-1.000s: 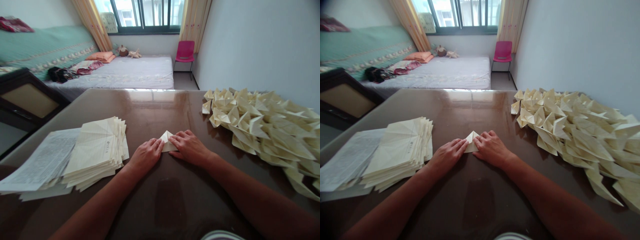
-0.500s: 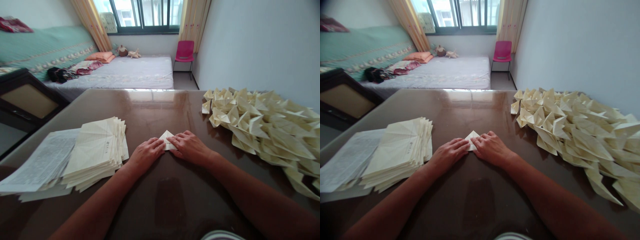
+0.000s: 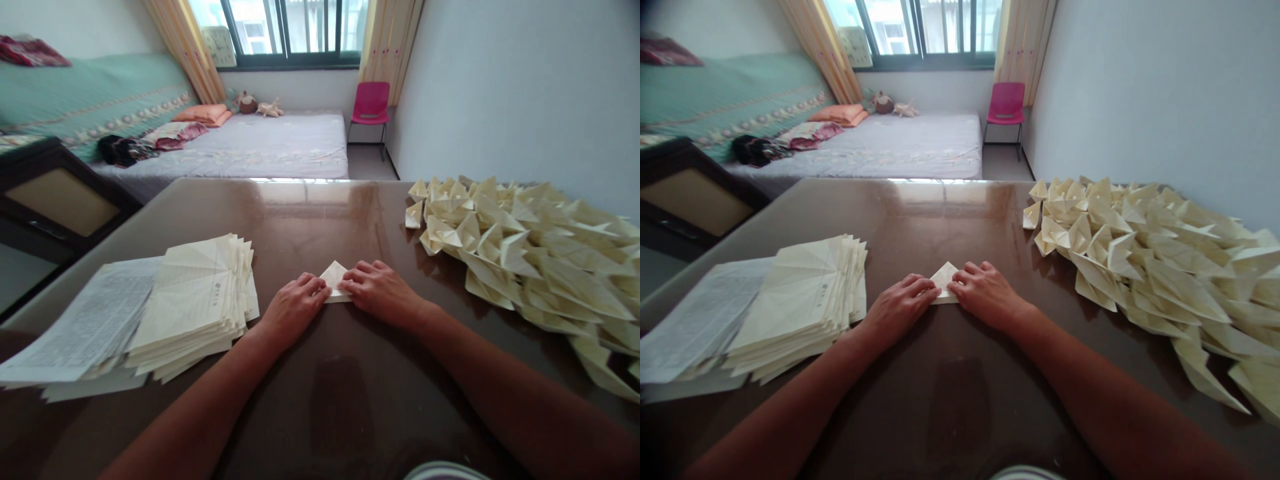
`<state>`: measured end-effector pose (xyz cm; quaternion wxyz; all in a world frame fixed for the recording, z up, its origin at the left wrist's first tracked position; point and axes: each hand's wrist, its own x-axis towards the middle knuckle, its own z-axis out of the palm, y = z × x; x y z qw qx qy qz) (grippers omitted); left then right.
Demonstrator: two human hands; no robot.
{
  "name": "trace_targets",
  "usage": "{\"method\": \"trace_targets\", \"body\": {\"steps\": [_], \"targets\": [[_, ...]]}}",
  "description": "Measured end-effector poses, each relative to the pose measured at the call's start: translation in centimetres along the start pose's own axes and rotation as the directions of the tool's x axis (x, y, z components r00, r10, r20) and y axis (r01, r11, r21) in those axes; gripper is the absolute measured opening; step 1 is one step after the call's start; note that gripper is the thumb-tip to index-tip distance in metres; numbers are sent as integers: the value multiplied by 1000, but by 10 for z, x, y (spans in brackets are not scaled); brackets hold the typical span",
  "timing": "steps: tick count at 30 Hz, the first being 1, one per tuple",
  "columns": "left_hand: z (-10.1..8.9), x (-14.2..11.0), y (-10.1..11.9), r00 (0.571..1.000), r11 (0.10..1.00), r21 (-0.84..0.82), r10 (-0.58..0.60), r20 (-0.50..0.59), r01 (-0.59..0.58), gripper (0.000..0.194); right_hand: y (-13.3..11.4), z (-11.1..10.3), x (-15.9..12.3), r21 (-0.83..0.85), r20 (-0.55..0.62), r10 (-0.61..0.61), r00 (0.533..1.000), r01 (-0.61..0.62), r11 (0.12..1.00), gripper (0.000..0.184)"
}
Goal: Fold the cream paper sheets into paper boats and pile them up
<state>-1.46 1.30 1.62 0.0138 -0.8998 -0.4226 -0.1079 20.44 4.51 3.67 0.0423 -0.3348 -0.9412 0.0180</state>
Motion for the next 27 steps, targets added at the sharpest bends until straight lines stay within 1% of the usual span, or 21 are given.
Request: {"method": "trace_targets", "body": {"steps": [3, 5, 6, 8, 11, 14, 18, 20, 21, 23, 25, 27], "targets": [[-1, 1, -5, 997, 991, -117, -71, -12, 69, 24, 10, 3, -1, 159, 17, 58, 998, -60, 985, 23], [1, 3, -9, 991, 974, -188, -134, -22, 128, 27, 17, 7, -1, 279, 24, 119, 993, -121, 953, 25], [2, 4, -11, 985, 964, -212, -168, -26, 159, 27, 20, 9, -1, 319, 26, 157, 987, -157, 935, 25], [6, 5, -13, 972, 948, -228, -235, -31, 222, 28, 23, 13, 0, 341, 30, 234, 972, -230, 911, 25], [11, 8, -12, 951, 937, -188, -306, -41, 294, 27, 21, 14, 2, 248, 28, 316, 948, -313, 917, 27], [15, 10, -9, 941, 940, -103, -332, -56, 326, 25, 17, 13, 4, 105, 22, 381, 924, -381, 919, 27], [15, 10, -5, 938, 938, 34, -341, -66, 344, 29, 15, 14, 7, 12, 19, 405, 914, -405, 914, 26], [13, 9, -1, 944, 941, 97, -315, -100, 325, 34, 15, 16, 8, -4, 15, 401, 916, -401, 916, 25], [13, 9, 2, 953, 949, 123, -276, -124, 291, 36, 15, 17, 8, -6, 13, 399, 917, -399, 917, 24], [12, 9, 9, 977, 975, 145, -147, -152, 169, 38, 15, 18, 8, -5, 7, 396, 918, -396, 918, 24], [13, 8, 18, 991, 994, 106, -16, -135, 31, 36, 15, 18, 8, 2, -4, 393, 920, -393, 920, 25], [16, 8, 25, 993, 998, 46, 39, -107, -34, 33, 16, 18, 7, 10, -11, 393, 920, -393, 920, 25]]}}
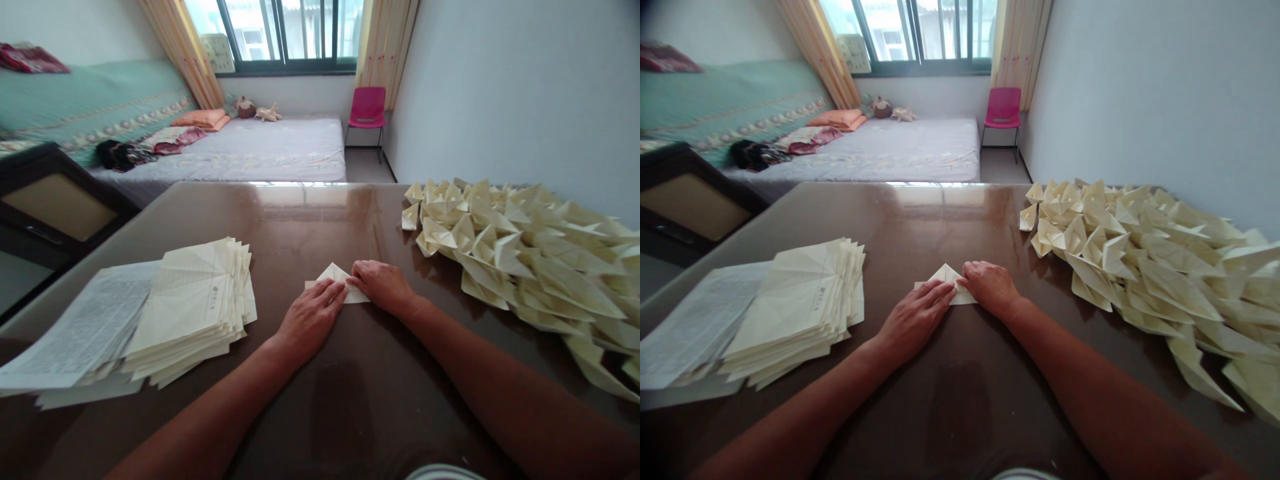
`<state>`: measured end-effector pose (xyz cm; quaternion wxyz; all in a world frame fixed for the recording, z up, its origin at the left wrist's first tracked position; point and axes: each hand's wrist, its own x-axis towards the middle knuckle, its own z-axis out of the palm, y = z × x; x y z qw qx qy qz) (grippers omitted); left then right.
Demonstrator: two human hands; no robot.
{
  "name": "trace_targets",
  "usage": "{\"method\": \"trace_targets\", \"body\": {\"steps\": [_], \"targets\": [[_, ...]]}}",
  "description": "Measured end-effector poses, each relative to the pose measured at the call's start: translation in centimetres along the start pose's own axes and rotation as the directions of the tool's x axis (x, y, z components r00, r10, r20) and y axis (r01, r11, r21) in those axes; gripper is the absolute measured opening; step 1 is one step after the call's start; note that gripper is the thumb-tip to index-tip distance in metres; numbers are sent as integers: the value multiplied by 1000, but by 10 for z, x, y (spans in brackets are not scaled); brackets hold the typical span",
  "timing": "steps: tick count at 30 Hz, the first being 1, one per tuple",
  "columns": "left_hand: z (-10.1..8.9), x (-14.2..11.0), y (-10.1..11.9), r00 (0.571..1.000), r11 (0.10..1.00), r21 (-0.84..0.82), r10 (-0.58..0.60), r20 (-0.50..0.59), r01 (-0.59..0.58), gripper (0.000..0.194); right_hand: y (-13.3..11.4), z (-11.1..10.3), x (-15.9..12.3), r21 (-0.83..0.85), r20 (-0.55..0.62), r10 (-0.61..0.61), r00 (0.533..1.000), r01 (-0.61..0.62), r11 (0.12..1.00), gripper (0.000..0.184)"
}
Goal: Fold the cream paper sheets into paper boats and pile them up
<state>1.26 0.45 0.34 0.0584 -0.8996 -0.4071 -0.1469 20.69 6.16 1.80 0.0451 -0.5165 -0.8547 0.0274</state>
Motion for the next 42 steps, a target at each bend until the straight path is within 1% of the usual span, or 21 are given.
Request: {"method": "trace_targets", "body": {"steps": [2, 6, 9, 10, 12, 14, 15, 19, 23, 26, 29, 32, 35, 37, 42], "targets": [[3, -1, 4, 1000, 999, -30, -14, 7, 14, 34, 1, 0, 0, 6, 6, 4, 1000, -4, 1000, 26], [4, -4, 3, 998, 998, -23, -58, 21, 58, 35, 2, 1, 1, 16, 28, 12, 1000, -12, 1000, 27], [2, -5, 3, 998, 999, -6, -53, 32, 53, 34, -3, -4, -3, -25, -20, 0, 1000, -1, 1000, 23], [2, -4, 3, 998, 999, -6, -52, 36, 52, 34, -7, -8, -6, -53, -51, -26, 998, 23, 998, 21], [1, -4, 3, 997, 998, -16, -59, 41, 60, 33, -17, -15, -14, -120, -92, -130, 987, 119, 986, 17], [0, -3, 4, 996, 997, -33, -71, 51, 73, 32, -30, -21, -23, -136, -42, -239, 970, 231, 963, 18], [0, -3, 4, 996, 996, -41, -76, 56, 78, 32, -35, -22, -27, -145, -12, -253, 968, 248, 958, 20], [-1, -3, 3, 995, 995, -59, -76, 60, 80, 33, -48, -22, -35, -198, 65, -209, 976, 218, 956, 27], [-1, -4, 3, 996, 997, -36, -70, 55, 72, 33, -47, -22, -37, -218, 96, -173, 980, 190, 957, 28], [-4, -5, 2, 996, 997, 22, -71, 60, 69, 33, -46, -26, -38, -229, 122, -120, 985, 146, 962, 28], [-10, -7, -1, 991, 994, 76, -81, 104, 73, 31, -44, -32, -39, -244, 160, -42, 986, 81, 966, 29], [-15, -8, -3, 979, 987, 116, -125, 159, 107, 29, -43, -37, -38, -258, 190, 20, 982, 30, 966, 28], [-16, -9, -4, 973, 979, 160, -154, 173, 127, 28, -43, -37, -38, -263, 188, 23, 982, 28, 964, 27], [-16, -9, -3, 976, 978, 175, -141, 168, 112, 28, -45, -35, -38, -265, 161, 12, 987, 32, 964, 26], [-15, -9, -2, 984, 982, 157, -123, 132, 102, 35, -55, -23, -40, -234, 68, -113, 991, 126, 964, 26]]}}
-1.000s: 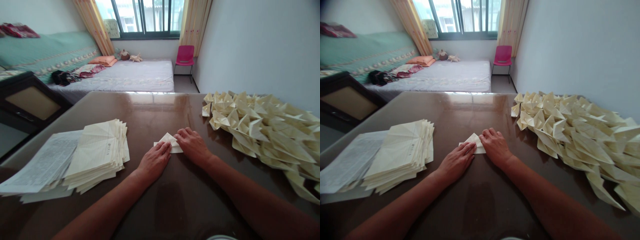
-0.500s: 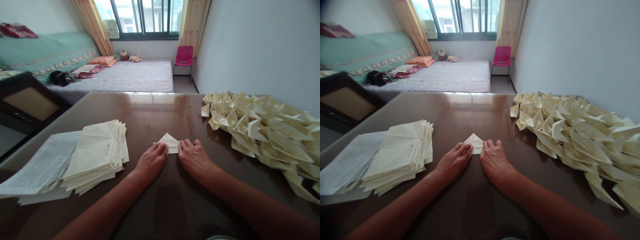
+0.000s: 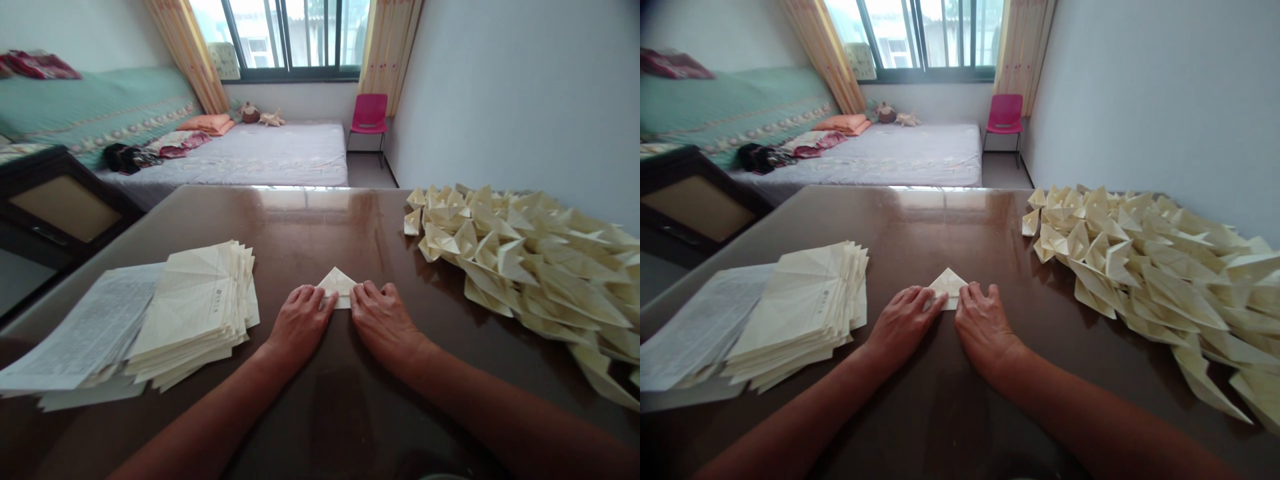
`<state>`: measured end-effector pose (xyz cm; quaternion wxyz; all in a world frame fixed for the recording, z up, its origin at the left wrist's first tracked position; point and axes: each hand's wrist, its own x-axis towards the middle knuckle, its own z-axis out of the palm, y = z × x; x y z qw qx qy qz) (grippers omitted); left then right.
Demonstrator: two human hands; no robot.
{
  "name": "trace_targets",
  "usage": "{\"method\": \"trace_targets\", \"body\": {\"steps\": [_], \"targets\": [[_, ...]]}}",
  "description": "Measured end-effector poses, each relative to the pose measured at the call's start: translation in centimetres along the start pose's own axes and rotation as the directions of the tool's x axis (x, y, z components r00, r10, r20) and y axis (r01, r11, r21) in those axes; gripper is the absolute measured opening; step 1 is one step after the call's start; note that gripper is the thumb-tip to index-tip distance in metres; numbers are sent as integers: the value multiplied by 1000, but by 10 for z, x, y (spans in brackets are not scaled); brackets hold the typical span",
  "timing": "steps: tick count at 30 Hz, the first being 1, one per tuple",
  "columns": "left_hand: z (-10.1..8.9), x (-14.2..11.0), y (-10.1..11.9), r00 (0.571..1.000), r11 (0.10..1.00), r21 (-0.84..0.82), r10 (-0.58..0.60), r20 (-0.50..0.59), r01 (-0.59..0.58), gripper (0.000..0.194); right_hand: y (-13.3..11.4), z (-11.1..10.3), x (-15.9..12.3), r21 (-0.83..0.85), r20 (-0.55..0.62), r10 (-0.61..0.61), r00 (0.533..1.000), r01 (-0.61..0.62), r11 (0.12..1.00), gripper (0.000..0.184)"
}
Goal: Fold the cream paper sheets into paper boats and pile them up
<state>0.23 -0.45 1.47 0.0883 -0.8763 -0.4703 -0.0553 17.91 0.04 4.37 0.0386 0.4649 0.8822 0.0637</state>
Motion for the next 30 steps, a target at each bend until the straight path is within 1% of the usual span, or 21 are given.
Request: {"method": "trace_targets", "body": {"steps": [2, 4, 10, 12, 14, 17, 20, 22, 23, 25, 27, 30], "targets": [[2, 1, 1, 1000, 1000, -21, -13, -18, 12, 32, -2, 2, 0, 18, -17, -33, 999, 33, 999, 27], [4, 2, 2, 999, 999, -41, -15, -31, 14, 31, 0, 1, 1, 26, -6, -33, 999, 33, 999, 27], [7, 6, 4, 1000, 999, -31, 9, -22, -10, 30, 22, -9, 7, 10, 108, 117, 987, -119, 993, 23], [6, 6, 3, 1000, 999, -30, 12, -26, -13, 29, 30, -10, 10, 20, 117, 145, 982, -149, 989, 22], [6, 6, 2, 999, 999, -32, 10, -35, -11, 28, 36, -8, 12, 29, 101, 156, 983, -160, 987, 20], [5, 6, 2, 999, 999, -43, 12, -39, -14, 28, 35, -5, 13, 44, 59, 115, 992, -118, 992, 19], [4, 6, 1, 1000, 998, -56, -2, -25, 0, 31, 27, -1, 12, 75, 12, 9, 1000, -9, 997, 19], [4, 6, 0, 1000, 998, -68, -14, -13, 13, 34, 22, 1, 11, 92, 2, -39, 999, 38, 995, 20], [3, 6, 0, 1000, 997, -72, -16, -5, 16, 35, 20, 2, 11, 93, 6, -44, 999, 43, 995, 20], [3, 6, 0, 1000, 997, -72, -18, 10, 18, 35, 21, 3, 12, 76, 21, -6, 1000, 5, 997, 18], [3, 6, -1, 1000, 998, -61, -17, 18, 18, 34, 26, 3, 14, 55, 28, 74, 997, -75, 996, 16], [3, 6, 0, 1000, 999, -51, -15, 17, 16, 34, 36, 3, 16, 53, 31, 162, 986, -164, 985, 20]]}}
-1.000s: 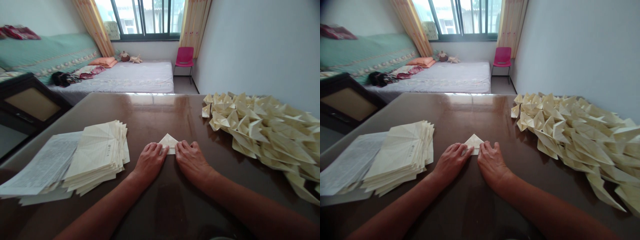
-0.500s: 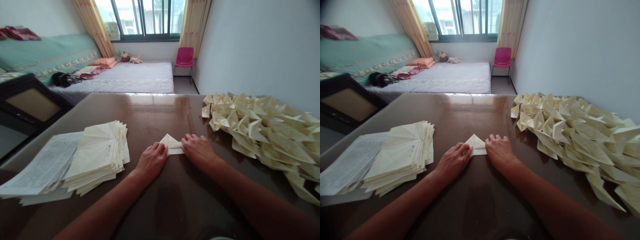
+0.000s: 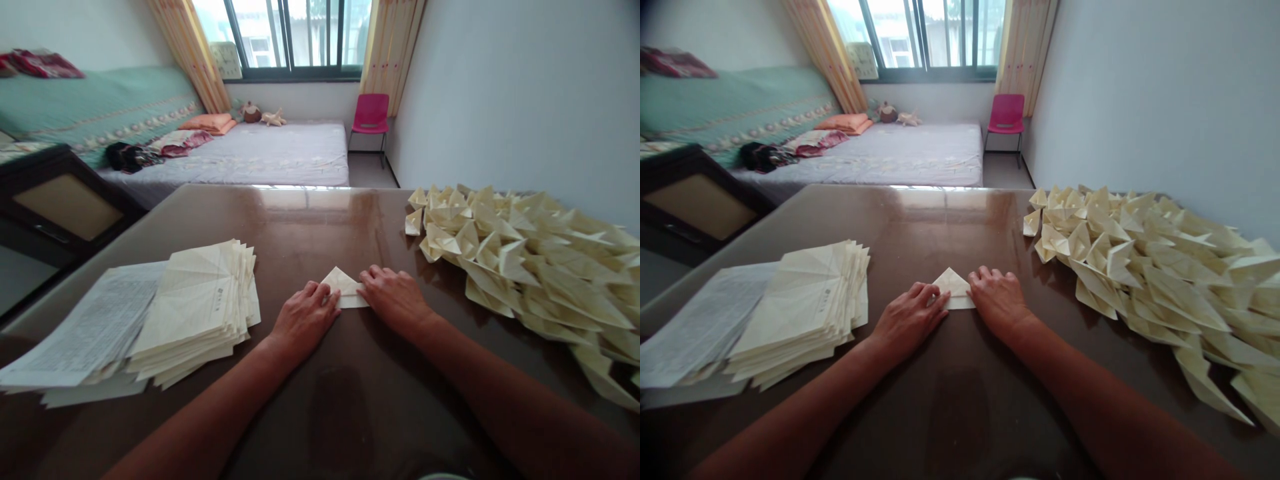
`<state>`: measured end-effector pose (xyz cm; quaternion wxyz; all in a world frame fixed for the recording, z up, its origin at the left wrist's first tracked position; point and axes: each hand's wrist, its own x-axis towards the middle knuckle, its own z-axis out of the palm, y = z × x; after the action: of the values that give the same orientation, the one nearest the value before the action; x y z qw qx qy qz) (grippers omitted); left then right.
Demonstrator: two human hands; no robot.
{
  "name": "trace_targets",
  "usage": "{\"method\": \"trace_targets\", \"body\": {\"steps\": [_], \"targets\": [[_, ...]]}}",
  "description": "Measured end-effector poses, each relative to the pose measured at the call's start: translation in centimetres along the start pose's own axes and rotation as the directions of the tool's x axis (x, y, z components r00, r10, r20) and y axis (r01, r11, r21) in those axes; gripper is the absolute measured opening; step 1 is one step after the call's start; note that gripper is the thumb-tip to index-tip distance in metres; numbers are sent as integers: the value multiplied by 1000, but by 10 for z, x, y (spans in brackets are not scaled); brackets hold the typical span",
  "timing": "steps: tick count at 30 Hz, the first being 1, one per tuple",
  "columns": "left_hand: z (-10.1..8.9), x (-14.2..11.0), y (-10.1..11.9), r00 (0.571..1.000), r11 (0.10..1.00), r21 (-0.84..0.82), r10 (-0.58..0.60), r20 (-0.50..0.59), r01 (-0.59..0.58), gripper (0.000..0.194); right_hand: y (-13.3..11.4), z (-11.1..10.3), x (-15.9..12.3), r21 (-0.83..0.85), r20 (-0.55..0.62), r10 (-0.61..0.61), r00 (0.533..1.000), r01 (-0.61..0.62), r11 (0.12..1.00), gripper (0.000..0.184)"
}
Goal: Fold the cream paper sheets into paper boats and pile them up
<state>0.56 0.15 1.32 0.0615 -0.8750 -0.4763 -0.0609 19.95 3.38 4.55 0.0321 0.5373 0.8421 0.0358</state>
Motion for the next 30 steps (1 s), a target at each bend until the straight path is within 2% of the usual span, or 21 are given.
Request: {"method": "trace_targets", "body": {"steps": [6, 14, 20, 24, 25, 27, 30], "targets": [[0, -1, 0, 1000, 1000, -1, 3, -27, -3, 34, 13, 5, 5, 142, 68, -11, 998, 1, 990, 28], [1, -2, 0, 999, 1000, -26, -3, -38, 2, 34, 27, 17, 16, 403, 133, 30, 991, -82, 911, 20], [0, -3, -1, 999, 997, -71, -21, -48, 18, 33, 31, 19, 21, 652, 85, 4, 996, -59, 756, 13], [-4, -2, 0, 986, 976, -214, -61, -157, 26, 34, 21, 4, 15, 738, -19, 22, 1000, -1, 674, 13], [-6, -3, 0, 979, 961, -278, -64, -192, 8, 35, 16, -2, 10, 727, -58, 41, 997, 14, 687, 13], [-12, -4, 4, 966, 906, -421, -65, -252, -49, 37, 3, -15, -1, 627, -186, 59, 981, 72, 776, 10], [-20, -9, 9, 948, 785, -610, -101, -303, -112, 37, -14, -32, -18, 359, -364, -60, 930, 200, 912, 13]]}}
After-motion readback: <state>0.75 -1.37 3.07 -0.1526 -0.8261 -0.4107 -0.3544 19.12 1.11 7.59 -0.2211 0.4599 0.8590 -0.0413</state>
